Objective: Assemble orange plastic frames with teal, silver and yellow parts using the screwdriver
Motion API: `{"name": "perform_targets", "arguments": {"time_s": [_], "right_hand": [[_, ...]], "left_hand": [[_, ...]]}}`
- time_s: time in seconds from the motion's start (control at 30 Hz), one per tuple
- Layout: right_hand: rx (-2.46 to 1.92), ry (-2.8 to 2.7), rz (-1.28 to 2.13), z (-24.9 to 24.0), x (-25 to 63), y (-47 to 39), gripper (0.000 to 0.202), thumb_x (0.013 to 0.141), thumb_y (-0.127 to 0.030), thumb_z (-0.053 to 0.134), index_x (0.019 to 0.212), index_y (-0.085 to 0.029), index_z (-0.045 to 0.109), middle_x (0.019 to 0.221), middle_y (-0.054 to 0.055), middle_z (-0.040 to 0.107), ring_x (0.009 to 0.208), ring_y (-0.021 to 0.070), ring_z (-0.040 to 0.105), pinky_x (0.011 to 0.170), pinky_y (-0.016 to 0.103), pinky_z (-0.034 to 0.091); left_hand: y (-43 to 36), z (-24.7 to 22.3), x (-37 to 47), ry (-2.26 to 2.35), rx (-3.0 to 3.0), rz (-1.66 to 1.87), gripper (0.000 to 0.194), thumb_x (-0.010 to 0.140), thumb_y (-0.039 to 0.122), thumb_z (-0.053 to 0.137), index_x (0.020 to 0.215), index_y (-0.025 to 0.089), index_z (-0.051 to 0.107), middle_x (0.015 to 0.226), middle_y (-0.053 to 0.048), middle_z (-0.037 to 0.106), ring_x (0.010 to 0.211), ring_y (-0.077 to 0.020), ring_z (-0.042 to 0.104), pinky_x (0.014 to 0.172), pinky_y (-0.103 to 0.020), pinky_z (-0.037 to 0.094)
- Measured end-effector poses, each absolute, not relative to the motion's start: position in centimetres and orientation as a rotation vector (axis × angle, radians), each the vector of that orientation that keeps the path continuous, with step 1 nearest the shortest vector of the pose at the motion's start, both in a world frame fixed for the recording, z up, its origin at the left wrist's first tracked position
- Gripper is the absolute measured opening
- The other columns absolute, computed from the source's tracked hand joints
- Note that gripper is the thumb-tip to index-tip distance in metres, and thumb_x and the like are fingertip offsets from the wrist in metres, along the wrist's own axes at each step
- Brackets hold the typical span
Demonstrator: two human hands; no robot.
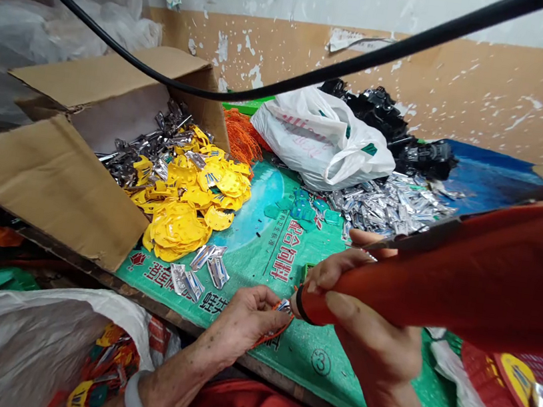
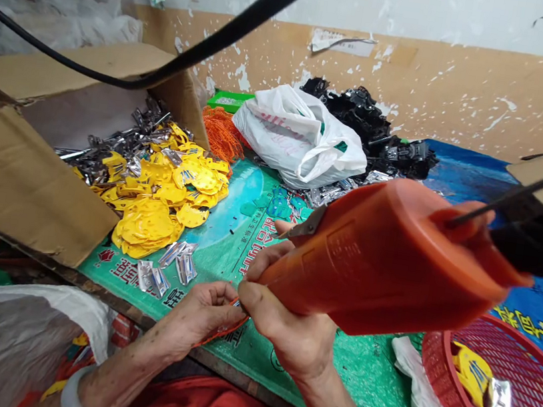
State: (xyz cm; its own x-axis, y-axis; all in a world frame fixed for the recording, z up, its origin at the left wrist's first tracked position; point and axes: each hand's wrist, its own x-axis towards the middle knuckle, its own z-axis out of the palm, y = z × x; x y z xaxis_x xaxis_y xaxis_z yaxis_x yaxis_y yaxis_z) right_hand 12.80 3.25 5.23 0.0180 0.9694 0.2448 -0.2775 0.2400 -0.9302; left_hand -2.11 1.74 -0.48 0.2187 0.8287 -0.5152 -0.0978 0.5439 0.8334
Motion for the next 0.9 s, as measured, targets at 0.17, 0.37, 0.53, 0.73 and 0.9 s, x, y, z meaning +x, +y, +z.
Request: {"name": "perform_targets", "arguments": {"time_s": [0.17, 0.37, 0.53, 0.73, 0.9], "right_hand": [[-0.824, -1.124, 1.138, 5.3, 12.7, 3.0, 0.033, 0.067, -0.029, 0.077, 0.095, -0.026, 0.061, 0.07, -0.002, 0.06, 0.066, 0.0191, 0.059, 0.07, 0.041, 0.052], [-0.812, -1.153, 1.13, 5.1, 12.7, 3.0, 0.027, 0.069, -0.033, 0.077, 0.09, -0.027, 0.062, 0.068, -0.002, 0.06, 0.066, 0.0195, 0.058, 0.072, 0.042, 0.051], [-0.793, -1.177, 1.135, 5.3, 12.8, 2.9, 0.04, 0.071, -0.034, 0.076, 0.107, -0.031, 0.058, 0.069, -0.002, 0.059, 0.065, 0.0209, 0.059, 0.07, 0.043, 0.052], [-0.84, -1.199, 1.12, 4.8, 13.3, 2.9, 0.043, 0.071, -0.027, 0.076, 0.108, -0.036, 0.057, 0.072, -0.004, 0.06, 0.065, 0.021, 0.059, 0.072, 0.043, 0.053], [-0.776, -1.128, 1.109, 4.3, 14.1, 3.0, 0.044, 0.071, -0.033, 0.076, 0.111, -0.035, 0.058, 0.071, -0.002, 0.06, 0.065, 0.0207, 0.059, 0.067, 0.043, 0.054]], "left_hand": [[1.7, -0.4, -2.1, 1.178, 0.744, 0.725, 0.039, 0.055, 0.041, 0.083, 0.067, 0.016, 0.055, 0.048, 0.008, 0.049, 0.044, -0.0052, 0.033, 0.045, -0.023, 0.02], [1.6, -0.5, -2.0, 1.164, 0.745, 0.719, 0.036, 0.057, 0.039, 0.081, 0.069, 0.016, 0.055, 0.048, 0.008, 0.05, 0.044, -0.0054, 0.034, 0.045, -0.023, 0.019], [1.5, -0.8, -1.9, 1.18, 0.733, 0.719, 0.036, 0.056, 0.037, 0.081, 0.067, 0.016, 0.054, 0.048, 0.008, 0.048, 0.045, -0.006, 0.035, 0.046, -0.024, 0.02], [1.4, -0.5, -2.1, 1.152, 0.704, 0.754, 0.034, 0.058, 0.039, 0.08, 0.065, 0.017, 0.055, 0.047, 0.008, 0.049, 0.044, -0.0062, 0.036, 0.046, -0.023, 0.022], [1.3, 0.6, -3.0, 1.238, 0.826, 0.746, 0.025, 0.061, 0.032, 0.077, 0.065, 0.016, 0.058, 0.053, 0.005, 0.055, 0.05, -0.0083, 0.044, 0.05, -0.023, 0.03]]}}
